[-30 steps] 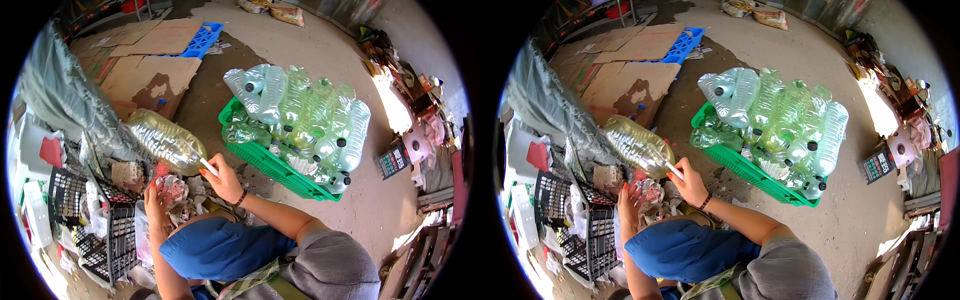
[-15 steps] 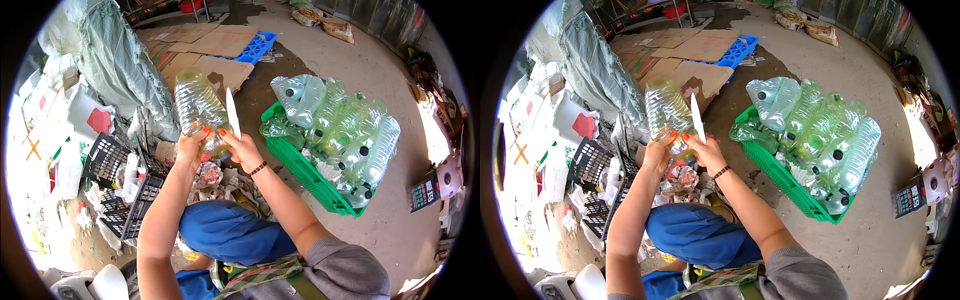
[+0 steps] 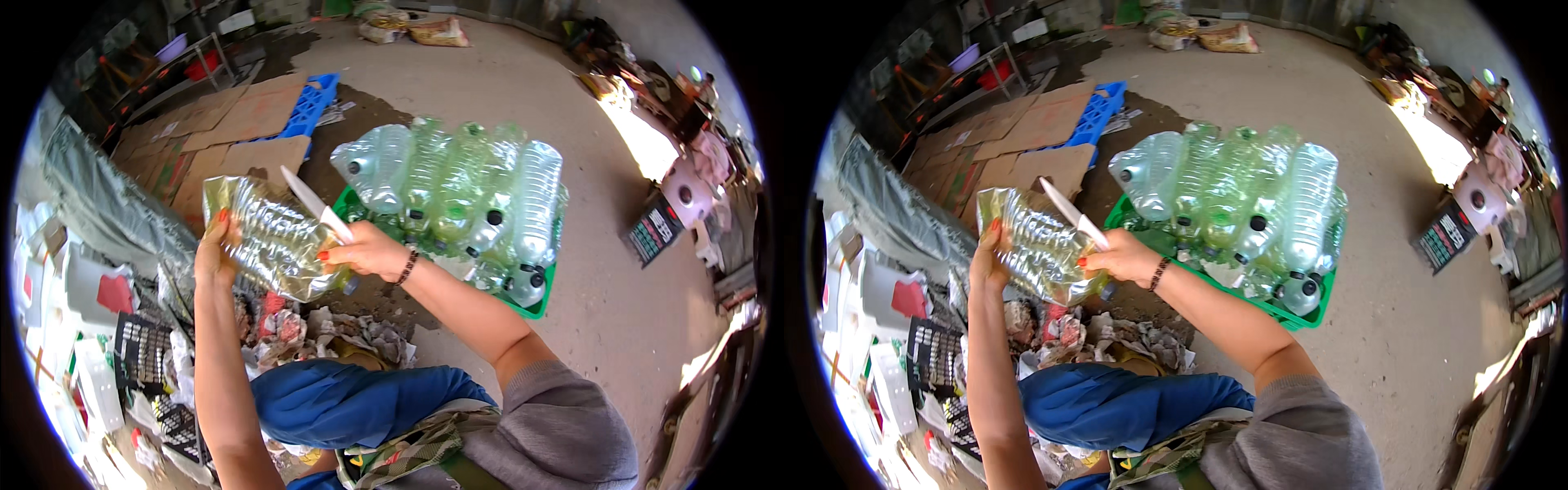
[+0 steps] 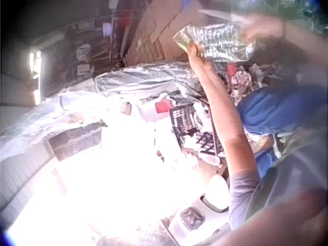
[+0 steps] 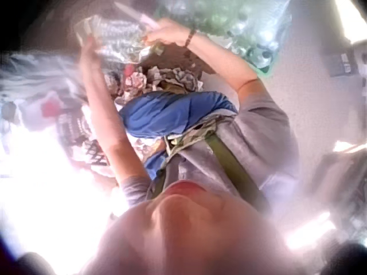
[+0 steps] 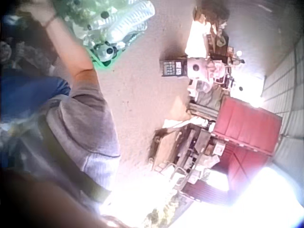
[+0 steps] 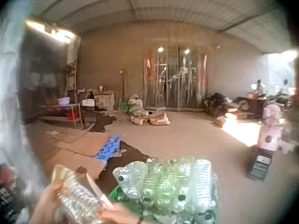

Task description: The person sits on the ground and uses a knife to cut the tops off plastic bottles retrieved from a crate. They remove the caps and cut the bottles into sections, placing the cut pieces into a green basket.

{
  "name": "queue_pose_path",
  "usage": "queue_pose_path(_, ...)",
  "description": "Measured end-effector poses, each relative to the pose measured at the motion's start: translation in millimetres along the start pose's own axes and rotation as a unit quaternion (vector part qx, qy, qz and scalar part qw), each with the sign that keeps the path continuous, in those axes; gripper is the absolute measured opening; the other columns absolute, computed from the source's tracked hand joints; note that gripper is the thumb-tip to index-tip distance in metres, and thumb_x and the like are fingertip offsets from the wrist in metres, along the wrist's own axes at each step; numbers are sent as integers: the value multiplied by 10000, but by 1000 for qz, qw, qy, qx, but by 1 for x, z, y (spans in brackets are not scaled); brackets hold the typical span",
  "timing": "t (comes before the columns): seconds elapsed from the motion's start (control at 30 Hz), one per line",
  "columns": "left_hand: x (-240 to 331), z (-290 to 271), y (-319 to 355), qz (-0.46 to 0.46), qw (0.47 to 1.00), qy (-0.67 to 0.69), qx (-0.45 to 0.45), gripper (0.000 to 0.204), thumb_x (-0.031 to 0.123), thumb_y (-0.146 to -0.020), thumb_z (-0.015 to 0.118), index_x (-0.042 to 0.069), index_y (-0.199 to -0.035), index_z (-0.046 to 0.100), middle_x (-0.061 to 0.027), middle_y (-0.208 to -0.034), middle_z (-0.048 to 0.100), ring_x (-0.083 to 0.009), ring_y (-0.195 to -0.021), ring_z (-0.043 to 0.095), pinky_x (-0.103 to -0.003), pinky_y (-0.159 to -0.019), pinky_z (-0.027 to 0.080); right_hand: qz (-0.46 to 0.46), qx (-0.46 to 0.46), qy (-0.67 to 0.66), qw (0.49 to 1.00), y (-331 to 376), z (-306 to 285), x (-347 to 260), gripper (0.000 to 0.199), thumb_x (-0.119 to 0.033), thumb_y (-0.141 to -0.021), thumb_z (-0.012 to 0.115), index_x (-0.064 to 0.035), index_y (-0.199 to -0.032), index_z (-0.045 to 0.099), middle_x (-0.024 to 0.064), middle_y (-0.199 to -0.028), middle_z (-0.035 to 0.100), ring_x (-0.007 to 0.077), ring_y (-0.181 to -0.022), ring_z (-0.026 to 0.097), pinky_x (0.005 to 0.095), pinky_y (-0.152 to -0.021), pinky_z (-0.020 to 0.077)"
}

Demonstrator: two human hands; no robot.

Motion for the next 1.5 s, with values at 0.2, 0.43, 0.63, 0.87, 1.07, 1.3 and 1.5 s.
queue_pose_path(0.2, -22, 91, 51, -80, 987, 23, -138, 422, 275, -975, 666, 65, -1331, 577, -69, -1217, 646, -198, -1098, 604, -382, -968, 478, -33, 96, 27, 994, 52, -50, 8, 503, -235, -868, 777, 33, -1233, 557, 17, -798, 600, 70, -580, 484, 262, -478, 351)
queue_pose_path(0.43, -49, 92, 4, 12, 993, -74, -92, 263, 104, -982, 631, 36, -1235, 658, -43, -1011, 693, -99, -811, 626, -223, -684, 501, -151, 157, 155, 964, 90, -63, 6, 351, -296, -857, 774, -15, -1020, 642, 44, -721, 597, 140, -651, 546, 349, -599, 422)
queue_pose_path(0.63, -42, 170, 52, 19, 981, -68, -180, 430, 193, -967, 684, 59, -1355, 554, -71, -1154, 642, -169, -1035, 624, -330, -912, 506, -128, 286, 217, 925, 142, -97, -27, 377, -352, -857, 770, 10, -857, 664, 69, -632, 559, 148, -563, 477, 338, -553, 419)
queue_pose_path(0.87, -65, 131, 79, -104, 981, -48, -157, 585, 365, -1001, 602, 19, -1443, 438, -174, -1446, 513, -279, -1285, 550, -397, -1075, 459, -85, 406, 140, 899, 213, -183, -117, 335, -332, -883, 763, -3, -899, 700, -48, -645, 493, 27, -512, 370, 239, -461, 257)
queue_pose_path(1.07, -71, 98, 76, -108, 983, -59, -135, 439, 222, -991, 583, 4, -1367, 528, -168, -1328, 606, -244, -1162, 627, -345, -980, 518, -70, 464, 33, 882, 263, -261, -122, 323, -282, -923, 726, -7, -830, 584, -9, -645, 487, 40, -417, 312, 242, -383, 203)
queue_pose_path(1.3, -77, 94, 78, -127, 977, -83, -150, 431, 256, -985, 603, 27, -1347, 555, -129, -1304, 628, -212, -1149, 628, -333, -985, 515, -50, 490, -9, 870, 270, -264, -54, 413, -309, -897, 770, 26, -982, 542, 50, -716, 551, 52, -419, 342, 250, -372, 226)
queue_pose_path(1.5, -79, 103, 77, -130, 977, -77, -152, 423, 248, -985, 596, 25, -1342, 556, -129, -1300, 629, -214, -1145, 629, -342, -989, 516, -35, 553, 48, 831, 290, -281, -54, 510, -375, -900, 767, 27, -1056, 494, 56, -706, 553, 60, -428, 355, 254, -380, 227)
Point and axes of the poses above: each hand's wrist, its own y-axis away from the middle knuckle, its own z-axis out of the palm, x = y × z, the point moved 8 cm from there along -y, towards the middle knuckle
